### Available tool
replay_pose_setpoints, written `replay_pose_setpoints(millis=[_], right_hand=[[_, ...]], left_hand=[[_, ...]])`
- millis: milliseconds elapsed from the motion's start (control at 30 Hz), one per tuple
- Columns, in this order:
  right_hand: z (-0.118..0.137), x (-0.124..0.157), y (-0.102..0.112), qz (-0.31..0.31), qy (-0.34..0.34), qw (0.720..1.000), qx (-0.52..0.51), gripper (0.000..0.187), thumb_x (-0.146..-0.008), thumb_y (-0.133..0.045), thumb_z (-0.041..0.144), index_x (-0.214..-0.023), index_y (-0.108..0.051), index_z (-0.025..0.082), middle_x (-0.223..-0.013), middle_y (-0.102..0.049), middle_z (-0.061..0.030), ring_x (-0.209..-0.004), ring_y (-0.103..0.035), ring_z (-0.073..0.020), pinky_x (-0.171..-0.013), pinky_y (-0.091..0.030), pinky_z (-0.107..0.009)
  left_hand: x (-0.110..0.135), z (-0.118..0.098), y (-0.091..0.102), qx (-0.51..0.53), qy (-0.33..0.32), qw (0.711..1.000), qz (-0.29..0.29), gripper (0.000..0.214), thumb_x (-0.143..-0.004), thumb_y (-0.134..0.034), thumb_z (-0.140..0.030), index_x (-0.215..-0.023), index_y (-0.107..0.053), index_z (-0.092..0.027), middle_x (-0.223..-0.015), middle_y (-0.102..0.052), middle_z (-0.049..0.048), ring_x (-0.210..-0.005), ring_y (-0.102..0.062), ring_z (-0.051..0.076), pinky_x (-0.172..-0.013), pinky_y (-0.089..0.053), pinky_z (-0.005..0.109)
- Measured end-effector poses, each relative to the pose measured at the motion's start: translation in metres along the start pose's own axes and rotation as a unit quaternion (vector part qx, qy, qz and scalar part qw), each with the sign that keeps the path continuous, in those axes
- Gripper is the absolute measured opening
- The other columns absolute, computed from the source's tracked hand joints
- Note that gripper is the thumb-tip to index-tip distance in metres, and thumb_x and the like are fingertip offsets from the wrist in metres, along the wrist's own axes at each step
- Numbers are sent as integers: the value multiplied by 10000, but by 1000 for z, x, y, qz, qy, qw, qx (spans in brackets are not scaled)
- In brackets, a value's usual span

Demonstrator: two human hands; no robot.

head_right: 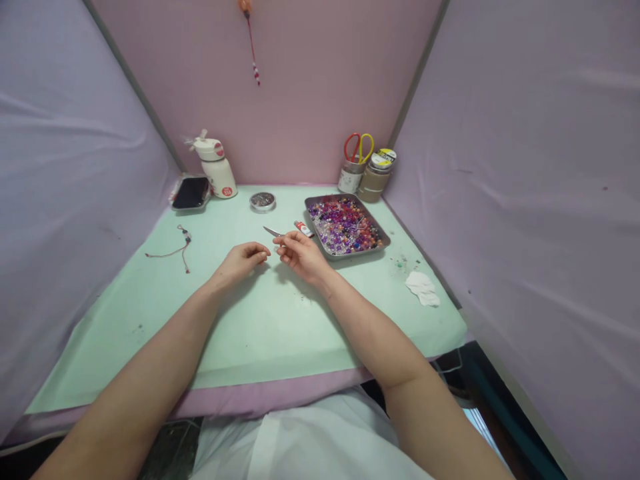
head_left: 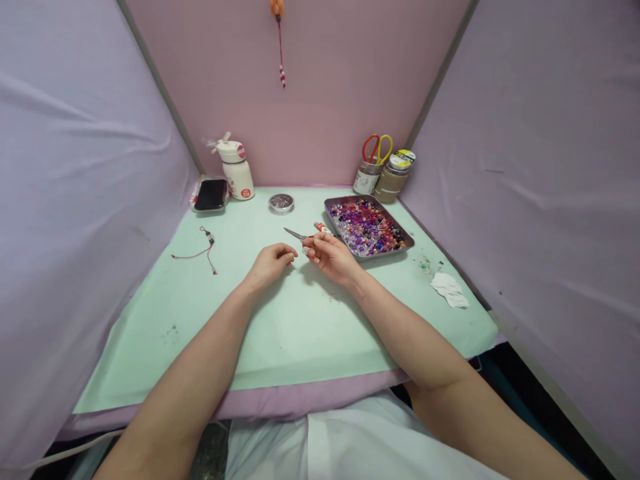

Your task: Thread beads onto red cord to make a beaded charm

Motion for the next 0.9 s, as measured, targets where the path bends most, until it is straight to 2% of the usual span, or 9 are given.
replay_pose_setpoints(millis=[100,167,300,433,533,667,800,900], right_hand=[[1,-3,4,-1,2,998,-57,198,-716,-701,209,-753,-507,200,-781,-606,7,-649,-497,-85,-534,-376,-198],[0,-5,5,9,0,996,-86,171,-730,-681,164,-746,-512,185,-744,-588,11,-621,-480,-72,-524,-372,-184],[-2,-4,4,26,-23,994,-103,152,-741,-661,118,-743,-517,167,-710,-559,15,-590,-460,-55,-516,-366,-163],[-3,-1,1,29,-37,995,-85,152,-734,-668,126,-754,-522,164,-690,-541,25,-572,-449,-48,-502,-347,-157],[-5,0,0,29,-35,998,-53,191,-710,-694,160,-754,-509,170,-682,-541,37,-562,-445,-44,-503,-331,-160],[-13,0,0,31,-9,998,49,224,-705,-696,240,-746,-483,183,-644,-541,49,-536,-428,-48,-493,-298,-176],[-21,-1,1,17,19,988,151,207,-720,-655,291,-731,-473,193,-596,-510,66,-507,-406,-54,-484,-293,-189],[-23,-1,2,6,33,983,179,190,-723,-637,291,-722,-471,197,-598,-500,68,-499,-404,-55,-482,-298,-194]], left_hand=[[3,-7,3,45,33,997,48,172,-706,-652,-351,-744,-656,-182,-658,-604,-2,-596,-516,131,-588,-391,252],[5,-12,3,110,37,991,60,196,-701,-679,-372,-747,-642,-185,-735,-595,-1,-632,-498,116,-616,-388,242],[8,-22,0,251,0,966,62,219,-656,-744,-341,-675,-610,-168,-991,-575,28,-765,-512,111,-697,-404,236],[11,-25,-4,296,-20,948,112,217,-672,-752,-330,-691,-612,-165,-1077,-599,60,-843,-547,141,-715,-399,252],[10,-22,-6,278,-4,951,133,230,-696,-734,-362,-713,-605,-172,-943,-647,59,-775,-554,142,-647,-369,251],[6,-16,-5,175,13,975,139,231,-694,-705,-383,-708,-614,-170,-723,-628,21,-610,-481,116,-601,-341,254],[5,-13,-3,90,23,985,143,183,-697,-652,-349,-679,-615,-171,-688,-625,15,-596,-469,119,-603,-346,260],[6,-13,-3,72,28,986,148,151,-695,-626,-319,-675,-612,-170,-651,-600,3,-564,-440,110,-577,-326,254]])
Point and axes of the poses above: each hand's wrist, its own x-axis away from the middle knuckle, its own y-axis out of the back of the hand, z = x × y, the point moved 1 cm from there along -x, towards the middle knuckle
